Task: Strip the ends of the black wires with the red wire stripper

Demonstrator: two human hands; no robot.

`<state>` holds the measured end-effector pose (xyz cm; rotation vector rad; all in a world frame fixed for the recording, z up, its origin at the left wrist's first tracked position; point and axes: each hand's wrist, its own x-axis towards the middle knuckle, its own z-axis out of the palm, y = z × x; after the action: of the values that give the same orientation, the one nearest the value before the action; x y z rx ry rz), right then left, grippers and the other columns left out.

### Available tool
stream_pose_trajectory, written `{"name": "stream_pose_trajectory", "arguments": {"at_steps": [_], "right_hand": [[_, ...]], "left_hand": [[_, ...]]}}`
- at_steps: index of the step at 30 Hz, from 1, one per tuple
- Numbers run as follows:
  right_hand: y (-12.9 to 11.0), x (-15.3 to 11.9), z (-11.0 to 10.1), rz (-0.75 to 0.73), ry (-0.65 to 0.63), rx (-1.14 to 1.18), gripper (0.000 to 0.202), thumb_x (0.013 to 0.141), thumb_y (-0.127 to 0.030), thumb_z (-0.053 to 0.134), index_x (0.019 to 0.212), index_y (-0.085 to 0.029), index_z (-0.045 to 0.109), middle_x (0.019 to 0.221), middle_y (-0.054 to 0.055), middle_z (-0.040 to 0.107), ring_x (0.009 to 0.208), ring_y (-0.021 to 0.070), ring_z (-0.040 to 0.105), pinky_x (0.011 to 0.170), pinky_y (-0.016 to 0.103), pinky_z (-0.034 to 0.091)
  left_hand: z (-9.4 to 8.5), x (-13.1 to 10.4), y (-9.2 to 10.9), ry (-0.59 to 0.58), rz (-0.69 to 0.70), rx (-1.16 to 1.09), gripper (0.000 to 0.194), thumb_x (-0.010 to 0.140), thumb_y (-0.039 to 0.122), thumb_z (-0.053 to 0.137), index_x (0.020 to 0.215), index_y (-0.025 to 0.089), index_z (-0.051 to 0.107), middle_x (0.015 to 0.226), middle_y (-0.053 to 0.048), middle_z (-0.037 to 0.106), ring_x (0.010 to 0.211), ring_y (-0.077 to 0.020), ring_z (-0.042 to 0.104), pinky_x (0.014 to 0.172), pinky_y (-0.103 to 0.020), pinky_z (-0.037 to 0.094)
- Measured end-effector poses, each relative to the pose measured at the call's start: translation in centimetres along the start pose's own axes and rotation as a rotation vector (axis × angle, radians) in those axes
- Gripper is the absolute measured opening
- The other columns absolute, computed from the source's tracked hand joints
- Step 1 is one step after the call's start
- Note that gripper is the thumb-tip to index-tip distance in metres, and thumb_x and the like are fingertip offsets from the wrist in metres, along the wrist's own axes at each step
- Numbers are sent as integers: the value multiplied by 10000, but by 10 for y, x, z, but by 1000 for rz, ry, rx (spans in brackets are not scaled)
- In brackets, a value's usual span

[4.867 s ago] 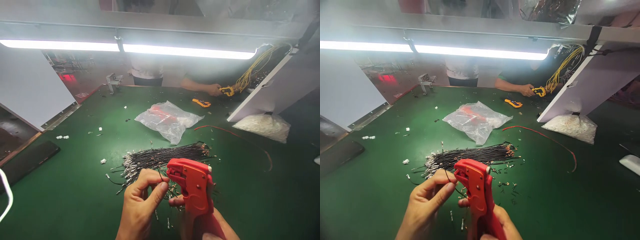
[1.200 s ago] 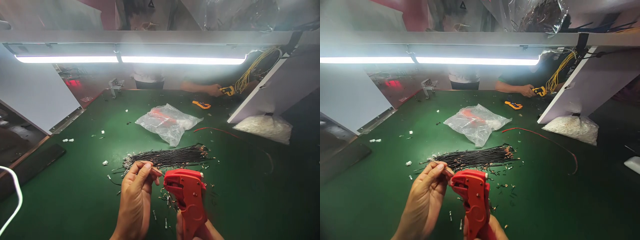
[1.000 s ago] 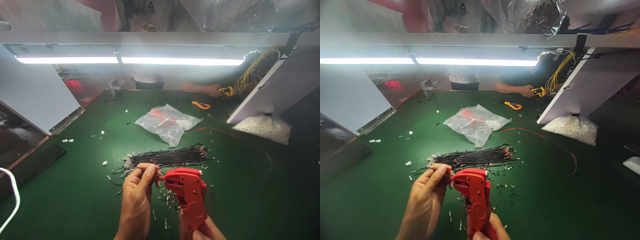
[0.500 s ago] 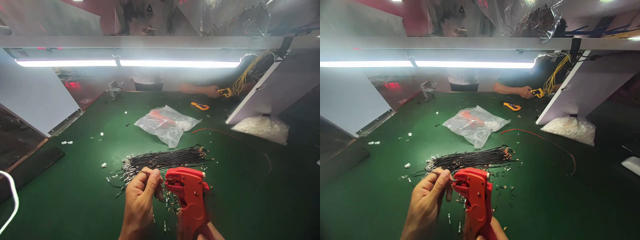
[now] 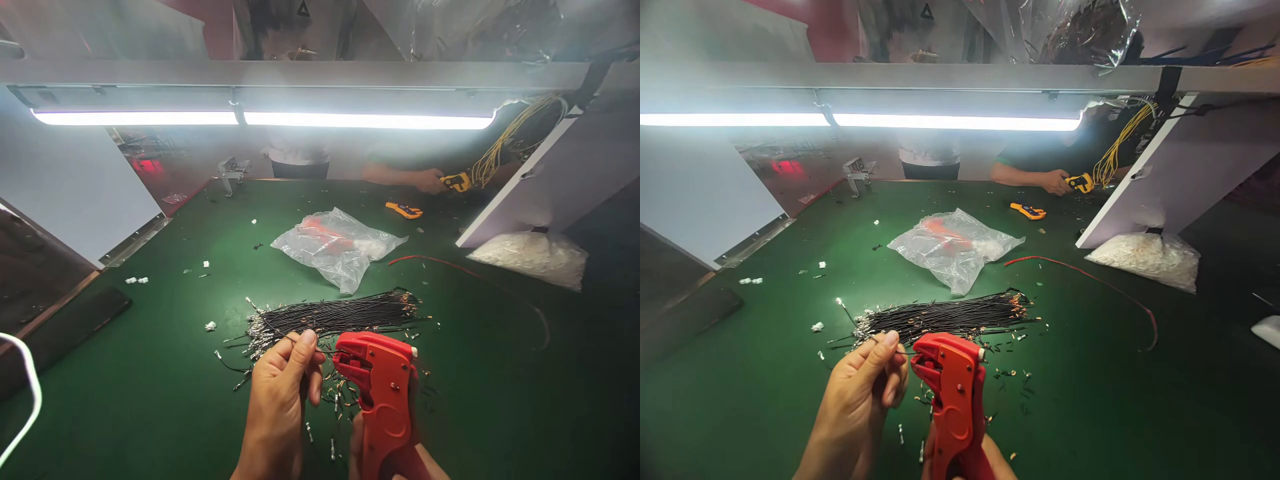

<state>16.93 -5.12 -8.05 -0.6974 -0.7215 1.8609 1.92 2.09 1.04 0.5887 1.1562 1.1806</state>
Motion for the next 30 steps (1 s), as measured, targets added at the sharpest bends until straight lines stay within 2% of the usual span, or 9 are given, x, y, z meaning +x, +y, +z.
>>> {"name": "stream_pose_trajectory", "arguments": {"at_steps": [2, 7, 14, 22, 27, 30], "right_hand": [[3, 19, -3, -44, 36, -20, 348, 975, -434, 618, 1213, -179, 634, 1168, 89, 702, 963, 244, 697, 815, 448, 600], [25, 64, -5, -119, 94, -88, 291, 979, -363, 635, 1202, -177, 634, 1183, 81, 687, 972, 237, 693, 816, 433, 602], [61, 91, 0, -129, 132, -193, 275, 979, -353, 636, 1204, -195, 640, 1209, 80, 685, 1004, 253, 685, 836, 447, 600], [71, 99, -6, -102, 113, -249, 258, 984, -345, 633, 1182, -181, 647, 1157, 73, 699, 930, 222, 701, 785, 407, 613], [73, 87, 1, -131, 149, -247, 275, 985, -366, 624, 1201, -195, 640, 1198, 81, 689, 991, 244, 689, 836, 442, 598], [72, 80, 7, -139, 180, -239, 292, 982, -359, 630, 1232, -208, 626, 1244, 89, 673, 1040, 261, 676, 867, 469, 589]], "left_hand": [[0, 0, 1, 5, -41, -39, 414, 637, 492, 877, 596, 159, 636, 399, 70, 455, 419, -61, 389, 477, -201, 314], [-1, 0, 3, -100, -184, -223, 393, 691, 483, 861, 632, 159, 646, 438, 64, 459, 472, -69, 387, 516, -194, 356], [5, -7, 2, -109, -257, -201, 437, 703, 510, 855, 607, 151, 625, 454, 47, 484, 494, -71, 429, 517, -175, 351], [3, -3, -3, -102, -213, -160, 519, 581, 488, 910, 457, 177, 514, 419, 47, 471, 450, -66, 397, 473, -191, 340], [4, -1, -1, -93, -185, -133, 423, 597, 467, 908, 556, 173, 606, 383, 68, 466, 404, -56, 376, 450, -188, 316], [1, 1, -3, -67, -158, -106, 475, 599, 521, 899, 542, 177, 577, 374, 78, 440, 390, -47, 355, 439, -184, 302]]}}
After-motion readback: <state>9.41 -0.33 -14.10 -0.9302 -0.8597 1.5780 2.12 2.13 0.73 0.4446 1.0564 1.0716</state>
